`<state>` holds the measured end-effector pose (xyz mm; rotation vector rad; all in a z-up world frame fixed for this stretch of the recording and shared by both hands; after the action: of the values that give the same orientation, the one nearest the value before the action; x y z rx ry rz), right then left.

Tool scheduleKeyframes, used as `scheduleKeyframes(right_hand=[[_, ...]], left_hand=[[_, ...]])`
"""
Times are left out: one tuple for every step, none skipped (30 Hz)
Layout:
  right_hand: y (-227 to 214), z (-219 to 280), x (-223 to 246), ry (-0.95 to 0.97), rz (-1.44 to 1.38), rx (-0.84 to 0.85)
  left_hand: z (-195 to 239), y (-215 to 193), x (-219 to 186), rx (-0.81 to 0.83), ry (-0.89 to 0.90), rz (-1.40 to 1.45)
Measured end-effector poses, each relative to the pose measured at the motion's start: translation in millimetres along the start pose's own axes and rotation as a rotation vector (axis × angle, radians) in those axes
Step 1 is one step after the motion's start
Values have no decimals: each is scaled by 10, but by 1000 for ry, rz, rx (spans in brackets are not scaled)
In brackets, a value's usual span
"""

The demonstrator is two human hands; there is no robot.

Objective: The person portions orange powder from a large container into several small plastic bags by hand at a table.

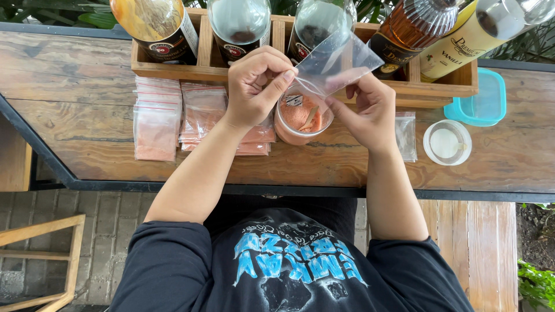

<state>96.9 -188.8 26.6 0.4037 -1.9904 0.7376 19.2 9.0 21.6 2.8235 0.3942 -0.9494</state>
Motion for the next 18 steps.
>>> scheduleKeyframes(right_hand=[[4,-3,-11,0,0,1],[2,-4,-17,-18,9,-11],[1,-6,-22,-36,17,-22],[0,-6,-1,-36,18,-22],[-1,-7,20,-33,-35,-21],[0,-12,41,-30,-89,-20],[-25,-29,74,-32,-88,-20],[-56,-39,115,-59,-114,-38],[-88,-49,157,-86,-139,-56],[-122,-52,259,-90,-137,-57],[-155,-48,389,-175,147,-108],[-184,-37,517,-256,435,-154],[-175,-66,609,-258,438,-155],[-129,-89,720,-352,606,-96],[-77,-109,822,-445,772,-33],[-70,-126,813,-445,775,-31],[-48,-137,807,-474,787,6],[-23,-158,802,-506,797,43]], left_hand=[[7,-6,3,0,0,-1],[11,-8,9,6,-5,0],[16,-10,14,12,-11,1],[9,-15,14,12,-11,1],[2,-18,6,25,12,-16],[-9,-24,-1,39,35,-34],[-27,-37,3,39,37,-33],[-39,-38,-17,71,112,-98],[-50,-39,-38,104,187,-163],[-37,-56,5,104,190,-162],[-18,-50,28,178,269,-189],[7,-36,54,251,347,-215],[-15,-30,-29,250,351,-213],[-34,-14,-110,288,358,-263],[-51,0,-191,326,365,-314],[-50,10,-198,323,366,-312],[-48,14,-209,306,371,-305],[-53,9,-221,289,377,-300]])
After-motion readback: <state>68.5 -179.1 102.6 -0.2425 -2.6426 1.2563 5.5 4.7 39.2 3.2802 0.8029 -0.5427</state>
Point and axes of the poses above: each hand's wrist, its own z-axis away from the middle knuckle, its own y-axis out of the palm, x = y × z, the point moved 3 cm from there along -z, towards the middle knuckle, and after that the axes turned 6 degrees about y, right-handed, at the moved point
